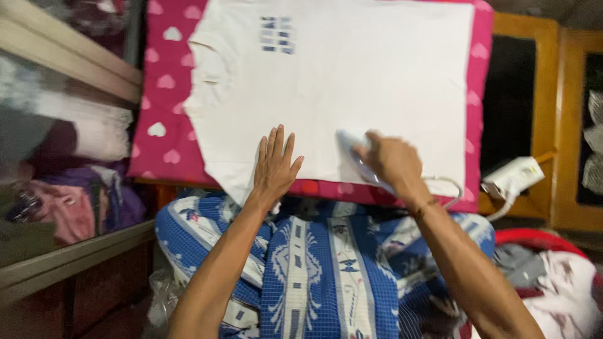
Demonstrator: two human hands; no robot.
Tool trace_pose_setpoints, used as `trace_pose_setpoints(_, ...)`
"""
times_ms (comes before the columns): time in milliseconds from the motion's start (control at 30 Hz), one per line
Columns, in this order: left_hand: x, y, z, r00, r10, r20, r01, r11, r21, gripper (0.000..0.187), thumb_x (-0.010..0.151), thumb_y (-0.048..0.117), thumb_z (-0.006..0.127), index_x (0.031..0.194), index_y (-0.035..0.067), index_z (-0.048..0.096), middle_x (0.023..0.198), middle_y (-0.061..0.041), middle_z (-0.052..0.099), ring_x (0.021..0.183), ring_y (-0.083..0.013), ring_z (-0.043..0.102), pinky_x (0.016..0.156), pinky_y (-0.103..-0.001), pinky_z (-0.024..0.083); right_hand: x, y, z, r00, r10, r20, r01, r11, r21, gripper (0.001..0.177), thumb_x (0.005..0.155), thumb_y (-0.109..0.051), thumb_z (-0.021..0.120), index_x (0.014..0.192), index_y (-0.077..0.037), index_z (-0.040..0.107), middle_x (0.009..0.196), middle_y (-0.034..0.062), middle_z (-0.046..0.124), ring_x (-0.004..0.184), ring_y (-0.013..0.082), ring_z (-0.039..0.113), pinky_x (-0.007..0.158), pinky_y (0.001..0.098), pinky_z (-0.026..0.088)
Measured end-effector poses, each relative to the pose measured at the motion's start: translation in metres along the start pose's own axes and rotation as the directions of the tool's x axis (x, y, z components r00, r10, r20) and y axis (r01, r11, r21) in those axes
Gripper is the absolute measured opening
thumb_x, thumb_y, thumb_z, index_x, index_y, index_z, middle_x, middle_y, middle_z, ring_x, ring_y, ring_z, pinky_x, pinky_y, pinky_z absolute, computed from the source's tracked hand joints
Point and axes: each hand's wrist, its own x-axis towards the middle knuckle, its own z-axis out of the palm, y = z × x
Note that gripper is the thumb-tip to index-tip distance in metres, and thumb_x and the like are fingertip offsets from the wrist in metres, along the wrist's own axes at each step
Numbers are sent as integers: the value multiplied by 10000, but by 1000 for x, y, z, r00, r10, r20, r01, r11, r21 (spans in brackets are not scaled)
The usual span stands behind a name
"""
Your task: The person irons a white t-shirt on a pink heart-patterned ironing board. They smooth the fabric, use a blue electric iron to press the sleeves and body, and flip the shirt to iron the other side. The person adjusts the shirt's position multiple times to ensure all areas are pressed.
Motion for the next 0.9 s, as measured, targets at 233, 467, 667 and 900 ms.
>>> trace_pose_setpoints(233, 11, -78, -25, 987, -140, -83, 141, 990, 3, 566, 992, 330, 638, 1424, -18, 522, 1581, -291, 348, 1476, -475, 307, 1226, -593, 217, 15, -89, 26, 935, -299, 191, 305, 952, -3, 401, 994, -498, 567, 1161, -141, 641, 788, 162, 704, 591, 363, 688, 508, 487, 532)
trace_pose_setpoints(467, 14, -162, -58, 871, -373, -320, 359, 927, -104, 615, 939, 200, 746, 1440, -59, 501, 1444, -304, 414, 1328, -470, 414, 1072, -594, 356, 98, -136, 23, 973, -188, 137, 195, 980, -35, 404, 997, -492, 602, 1123, -112, 655, 773, 181, 700, 637, 379, 688, 549, 507, 535)
trace_pose_setpoints(667, 23, -207, -56, 772, -616, -153, 491, 732, -472, 411, 891, 127, 764, 1247, -21, 619, 1039, -163, 677, 972, -285, 636, 853, -416, 511, 105, -184, 51, 910, -406, 86, 407, 913, 1, 391, 989, -478, 604, 1089, -102, 645, 786, 171, 704, 648, 397, 688, 569, 515, 541)
trace_pose_setpoints(900, 20, -244, -31, 739, -671, 64, 403, 364, -840, 232, 906, 115, 772, 1051, -55, 709, 831, -32, 705, 743, -90, 623, 659, -247, 504, 137, -226, 56, 923, -378, 68, 379, 925, 1, 371, 998, -460, 603, 1107, -108, 648, 789, 173, 707, 671, 396, 689, 577, 522, 537)
